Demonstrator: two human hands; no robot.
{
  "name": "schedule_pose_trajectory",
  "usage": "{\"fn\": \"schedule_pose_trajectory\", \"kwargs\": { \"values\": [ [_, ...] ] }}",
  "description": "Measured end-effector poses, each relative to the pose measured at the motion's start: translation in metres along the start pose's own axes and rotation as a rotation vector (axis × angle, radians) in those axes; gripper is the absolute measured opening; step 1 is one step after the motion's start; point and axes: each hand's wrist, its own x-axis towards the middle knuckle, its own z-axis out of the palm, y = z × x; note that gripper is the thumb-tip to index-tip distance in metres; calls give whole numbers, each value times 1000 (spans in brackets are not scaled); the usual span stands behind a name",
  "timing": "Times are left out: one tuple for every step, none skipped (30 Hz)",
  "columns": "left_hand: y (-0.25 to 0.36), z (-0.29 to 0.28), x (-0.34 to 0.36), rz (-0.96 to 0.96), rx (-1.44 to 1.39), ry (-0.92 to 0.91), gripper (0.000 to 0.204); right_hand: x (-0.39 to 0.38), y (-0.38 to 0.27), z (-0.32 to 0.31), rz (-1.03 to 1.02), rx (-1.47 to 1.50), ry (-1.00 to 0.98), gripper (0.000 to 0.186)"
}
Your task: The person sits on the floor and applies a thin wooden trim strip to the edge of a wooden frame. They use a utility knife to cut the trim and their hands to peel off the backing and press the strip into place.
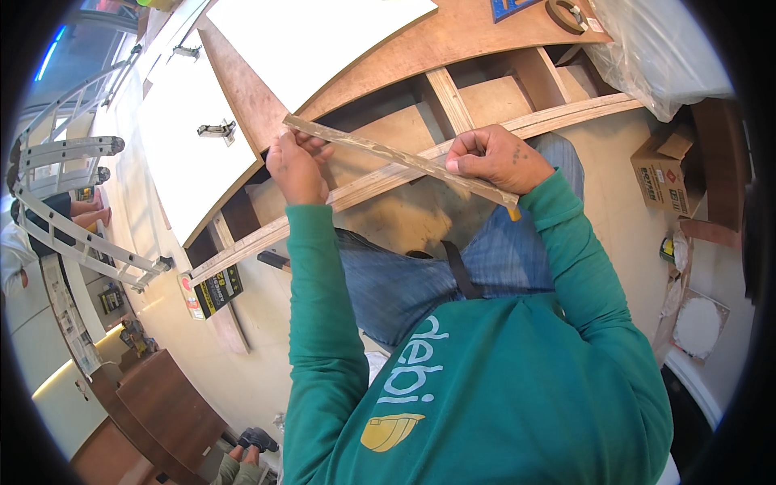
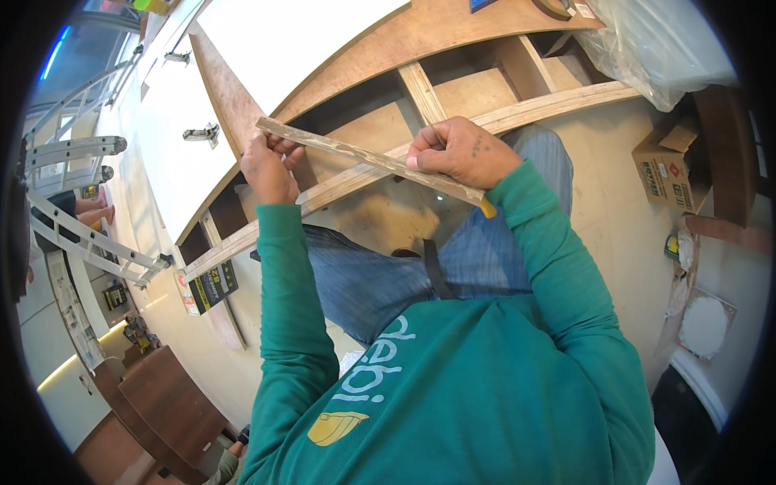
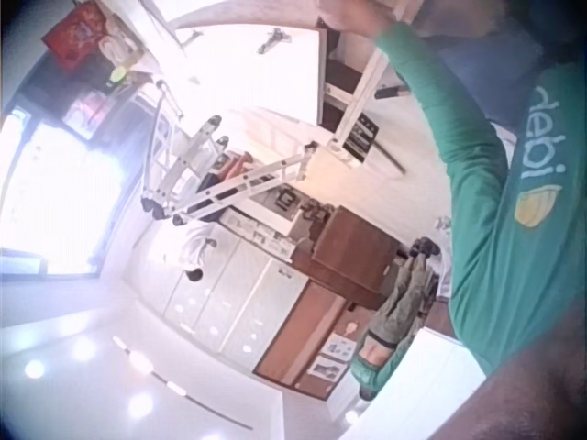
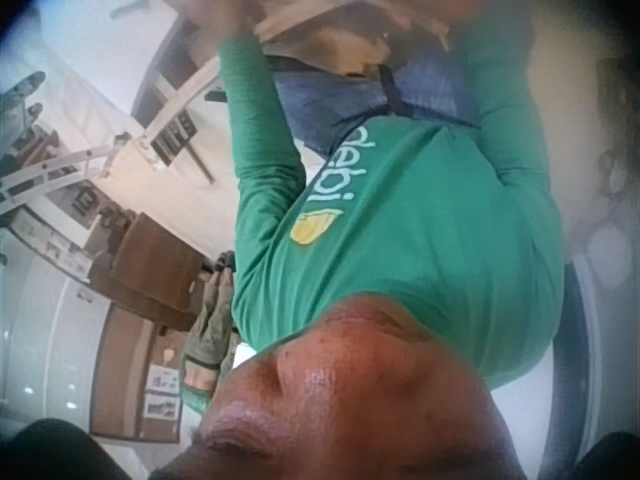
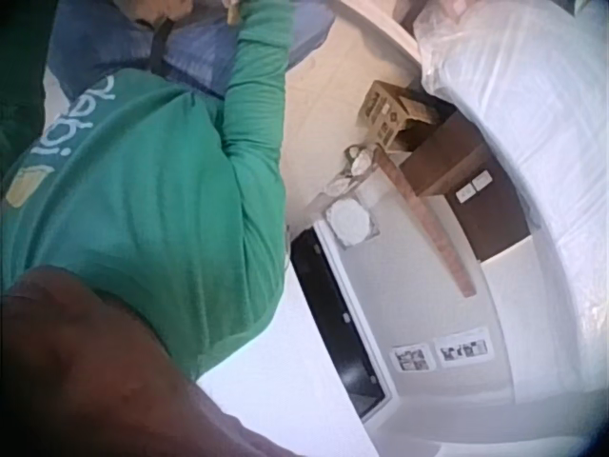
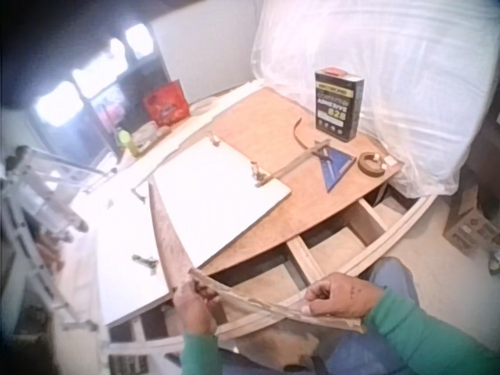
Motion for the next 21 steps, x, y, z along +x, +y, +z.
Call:
{"fn": "schedule_pose_trajectory", "kwargs": {
  "values": [
    [7,1,-6,-59,-147,-28,36,1,-2,0,-6,-15,-9,29],
    [14,3,-13,-67,-164,-105,34,2,-1,0,-9,-28,-19,26],
    [21,5,-20,-75,-180,-183,32,2,-1,0,-12,-42,-29,23],
    [25,6,-29,-86,-198,-257,31,3,-1,1,-13,-27,-22,23],
    [26,7,-40,-90,-106,-320,31,4,-2,3,-14,-12,-18,22],
    [26,10,-51,-96,-14,-382,30,5,-2,4,-14,2,-13,22],
    [25,14,-59,-100,80,-447,30,6,-1,7,-44,11,9,22],
    [21,14,-67,-112,101,-474,30,7,1,10,-73,21,30,22],
    [14,13,-74,-126,123,-500,30,7,2,13,-101,31,52,23],
    [9,14,-81,-142,141,-526,30,7,1,14,-112,0,46,23],
    [6,18,-85,-134,105,-487,31,6,-2,14,-122,-32,40,22],
    [4,21,-89,-125,69,-448,31,5,-2,15,-132,-63,33,22],
    [4,26,-92,-112,30,-408,33,5,-1,16,-126,-34,9,22],
    [5,32,-96,-106,-13,-387,33,3,1,19,-120,-5,-16,21],
    [5,37,-100,-100,-57,-367,33,2,3,23,-113,23,-41,20],
    [7,40,-100,-91,-106,-342,33,1,2,26,-102,14,-69,20],
    [6,40,-99,-95,-72,-369,33,-1,0,31,-91,4,-96,20],
    [3,37,-98,-99,-37,-395,33,-2,-1,37,-80,-6,-123,20],
    [3,37,-98,-105,-1,-424,33,-2,2,43,-95,-4,-65,24],
    [5,36,-98,-130,21,-449,34,0,3,46,-98,12,27,25],
    [9,35,-98,-155,43,-474,35,3,3,47,-101,29,119,26]
  ]
}}
